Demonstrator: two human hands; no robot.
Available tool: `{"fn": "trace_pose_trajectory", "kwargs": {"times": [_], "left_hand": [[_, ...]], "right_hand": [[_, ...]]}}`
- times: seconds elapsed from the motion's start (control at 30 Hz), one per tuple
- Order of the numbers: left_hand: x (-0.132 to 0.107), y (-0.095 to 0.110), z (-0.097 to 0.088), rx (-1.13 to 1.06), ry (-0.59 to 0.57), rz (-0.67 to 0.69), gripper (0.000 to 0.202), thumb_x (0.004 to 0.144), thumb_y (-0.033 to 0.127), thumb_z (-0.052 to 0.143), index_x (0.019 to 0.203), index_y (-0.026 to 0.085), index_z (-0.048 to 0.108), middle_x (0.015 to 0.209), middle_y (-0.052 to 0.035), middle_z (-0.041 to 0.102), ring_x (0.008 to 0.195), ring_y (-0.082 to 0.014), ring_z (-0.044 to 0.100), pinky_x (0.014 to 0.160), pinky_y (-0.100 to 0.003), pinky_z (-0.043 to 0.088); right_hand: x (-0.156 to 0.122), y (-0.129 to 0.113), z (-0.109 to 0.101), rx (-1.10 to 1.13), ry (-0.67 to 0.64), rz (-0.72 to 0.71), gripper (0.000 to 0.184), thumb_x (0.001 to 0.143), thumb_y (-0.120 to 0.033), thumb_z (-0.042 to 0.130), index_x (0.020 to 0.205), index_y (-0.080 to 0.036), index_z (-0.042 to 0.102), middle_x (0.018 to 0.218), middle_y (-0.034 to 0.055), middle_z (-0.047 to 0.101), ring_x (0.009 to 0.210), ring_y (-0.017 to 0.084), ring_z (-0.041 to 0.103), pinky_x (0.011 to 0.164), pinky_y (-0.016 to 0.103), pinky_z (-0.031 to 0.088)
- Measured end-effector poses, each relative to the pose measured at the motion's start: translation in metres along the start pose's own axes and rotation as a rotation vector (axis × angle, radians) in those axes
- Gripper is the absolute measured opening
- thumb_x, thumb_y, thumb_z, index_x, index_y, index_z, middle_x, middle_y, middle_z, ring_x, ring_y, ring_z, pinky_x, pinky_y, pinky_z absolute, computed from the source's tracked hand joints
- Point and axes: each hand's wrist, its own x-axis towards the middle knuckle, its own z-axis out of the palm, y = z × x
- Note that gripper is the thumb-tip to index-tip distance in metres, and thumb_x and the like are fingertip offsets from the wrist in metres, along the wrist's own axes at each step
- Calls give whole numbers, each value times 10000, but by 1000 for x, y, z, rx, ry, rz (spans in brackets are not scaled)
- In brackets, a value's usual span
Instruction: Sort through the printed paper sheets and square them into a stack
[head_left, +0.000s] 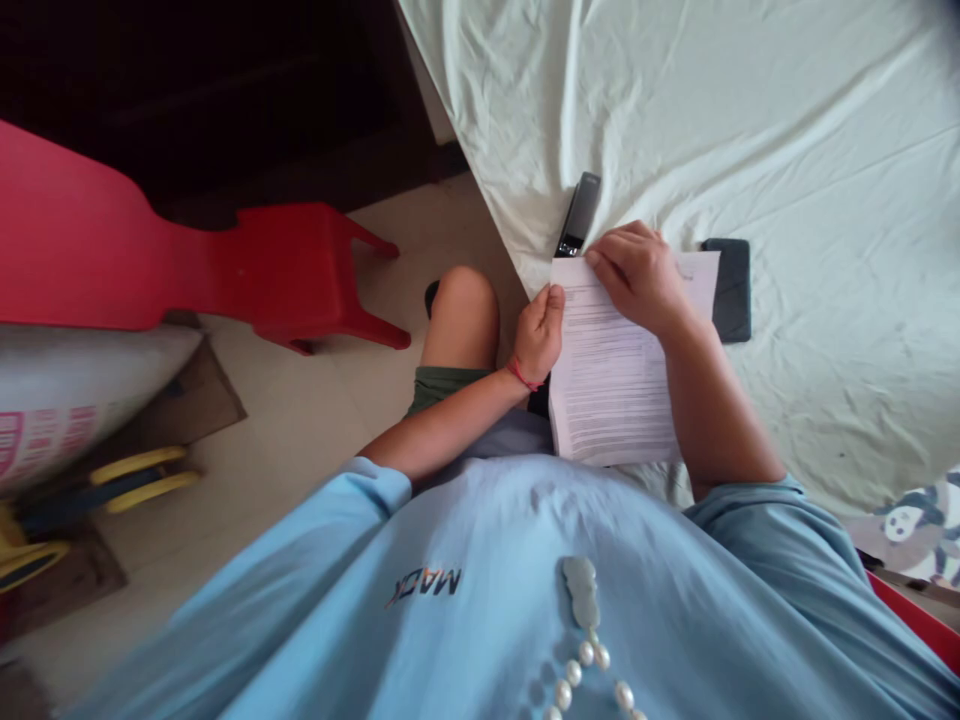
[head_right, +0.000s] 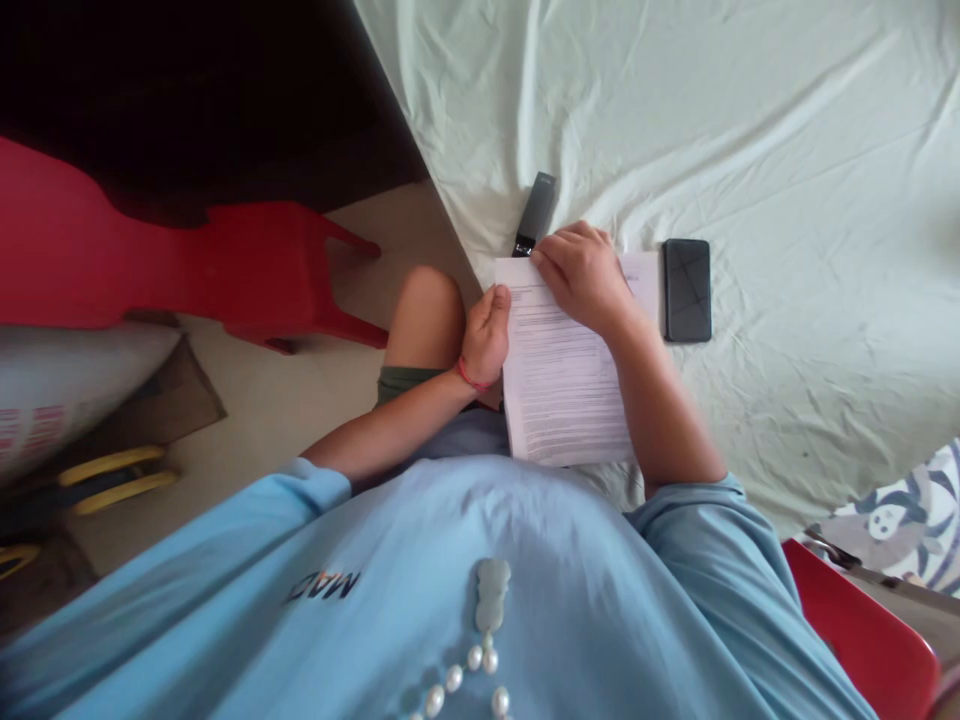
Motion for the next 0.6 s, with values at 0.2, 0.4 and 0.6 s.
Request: {"fn": "trace_pose_trajectory", "kwargs": {"times": [0.2,0.4,0.6], "left_hand": [[4,-3,-1,-169,-37,-78,633,1039,744,431,1004,169,694,950,-88,726,935,-215,678,833,-333,521],[17,2,2,-193,54,-289,347,1069,409,551,842,169,657,837,-45,679,878,-180,645,836,-292,507],[38,14,1,-235,74,-591,288,912,76,534,642,168,574,620,-2,524,659,-151,559,678,-267,446]], "right_hand": [[-2,17,9,119,-83,94,455,1098,-576,393,972,-265,701,891,70,709,980,285,660,988,483,550],[6,36,18,84,-117,278,314,1024,-446,517,886,-235,703,811,77,675,960,288,641,926,460,515],[21,52,26,19,-185,425,240,972,-336,530,829,-212,678,797,102,665,839,265,613,816,429,470]]}}
